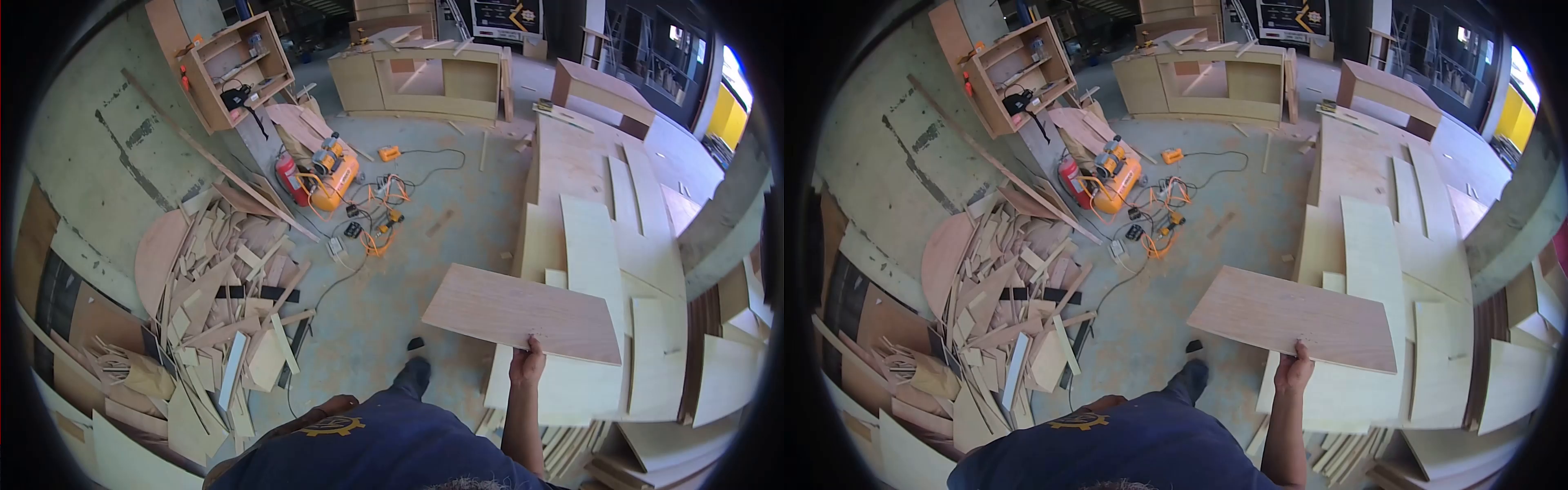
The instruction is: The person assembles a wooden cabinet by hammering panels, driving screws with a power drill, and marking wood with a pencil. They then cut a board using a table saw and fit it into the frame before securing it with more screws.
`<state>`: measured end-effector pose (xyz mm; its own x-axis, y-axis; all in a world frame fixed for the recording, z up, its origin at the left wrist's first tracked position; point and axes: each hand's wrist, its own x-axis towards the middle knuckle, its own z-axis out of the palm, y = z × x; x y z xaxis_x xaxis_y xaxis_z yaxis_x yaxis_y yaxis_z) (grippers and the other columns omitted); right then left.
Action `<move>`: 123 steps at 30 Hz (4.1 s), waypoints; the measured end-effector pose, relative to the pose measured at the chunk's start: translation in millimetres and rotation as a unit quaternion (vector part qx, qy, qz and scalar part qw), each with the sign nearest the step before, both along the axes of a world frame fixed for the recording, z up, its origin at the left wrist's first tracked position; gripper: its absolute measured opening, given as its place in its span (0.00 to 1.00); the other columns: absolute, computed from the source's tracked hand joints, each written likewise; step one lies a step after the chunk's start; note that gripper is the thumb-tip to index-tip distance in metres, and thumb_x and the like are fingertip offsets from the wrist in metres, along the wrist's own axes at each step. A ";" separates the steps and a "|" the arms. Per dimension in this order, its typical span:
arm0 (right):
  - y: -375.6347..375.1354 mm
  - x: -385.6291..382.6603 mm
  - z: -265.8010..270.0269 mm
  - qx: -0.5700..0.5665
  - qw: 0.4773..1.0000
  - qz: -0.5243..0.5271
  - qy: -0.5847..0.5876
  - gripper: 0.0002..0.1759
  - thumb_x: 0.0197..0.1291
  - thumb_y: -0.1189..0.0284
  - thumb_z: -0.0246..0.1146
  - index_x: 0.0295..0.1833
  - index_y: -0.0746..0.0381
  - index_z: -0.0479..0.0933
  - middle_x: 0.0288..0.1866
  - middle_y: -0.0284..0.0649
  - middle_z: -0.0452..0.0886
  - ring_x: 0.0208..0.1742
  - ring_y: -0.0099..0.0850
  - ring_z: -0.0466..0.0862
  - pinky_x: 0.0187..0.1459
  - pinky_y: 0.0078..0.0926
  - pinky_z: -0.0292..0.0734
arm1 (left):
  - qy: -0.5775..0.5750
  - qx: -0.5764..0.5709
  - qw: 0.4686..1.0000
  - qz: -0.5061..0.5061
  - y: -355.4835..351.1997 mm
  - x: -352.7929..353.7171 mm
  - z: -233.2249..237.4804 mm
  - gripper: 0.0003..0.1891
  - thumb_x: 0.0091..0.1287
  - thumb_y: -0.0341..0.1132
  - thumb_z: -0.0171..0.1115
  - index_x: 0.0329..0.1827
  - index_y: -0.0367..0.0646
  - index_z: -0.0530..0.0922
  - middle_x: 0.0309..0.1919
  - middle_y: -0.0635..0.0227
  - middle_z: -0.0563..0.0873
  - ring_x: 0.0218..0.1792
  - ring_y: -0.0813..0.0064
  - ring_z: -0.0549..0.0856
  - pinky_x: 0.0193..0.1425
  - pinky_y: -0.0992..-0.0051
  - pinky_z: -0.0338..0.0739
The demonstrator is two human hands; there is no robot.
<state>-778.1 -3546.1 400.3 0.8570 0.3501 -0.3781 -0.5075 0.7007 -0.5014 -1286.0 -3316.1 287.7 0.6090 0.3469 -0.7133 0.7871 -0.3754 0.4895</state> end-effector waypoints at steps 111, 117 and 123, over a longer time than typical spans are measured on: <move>2940.7 693.3 143.4 -0.109 0.404 0.515 -0.748 0.26 0.69 0.62 0.69 0.68 0.62 0.78 0.60 0.52 0.85 0.60 0.52 0.84 0.61 0.49 0.79 | -0.402 0.222 0.506 0.730 2718.4 779.5 349.7 0.23 0.78 0.47 0.56 0.57 0.32 0.78 0.48 0.56 0.87 0.48 0.64 0.90 0.50 0.63 0.87; 3045.4 645.9 143.8 -0.093 0.333 0.571 -0.745 0.28 0.68 0.60 0.69 0.70 0.61 0.77 0.63 0.53 0.81 0.61 0.53 0.82 0.63 0.48 0.78 | -0.422 0.143 0.499 0.743 2831.7 739.0 322.0 0.18 0.78 0.44 0.54 0.59 0.40 0.78 0.50 0.61 0.88 0.48 0.66 0.90 0.49 0.66 0.86; 3112.2 616.7 87.9 -0.214 0.277 0.649 -0.675 0.32 0.69 0.58 0.68 0.73 0.61 0.75 0.62 0.54 0.82 0.63 0.53 0.82 0.65 0.46 0.76 | -0.402 0.067 0.543 0.734 2973.9 681.4 248.6 0.18 0.77 0.44 0.57 0.58 0.38 0.77 0.50 0.58 0.87 0.50 0.63 0.90 0.53 0.62 0.89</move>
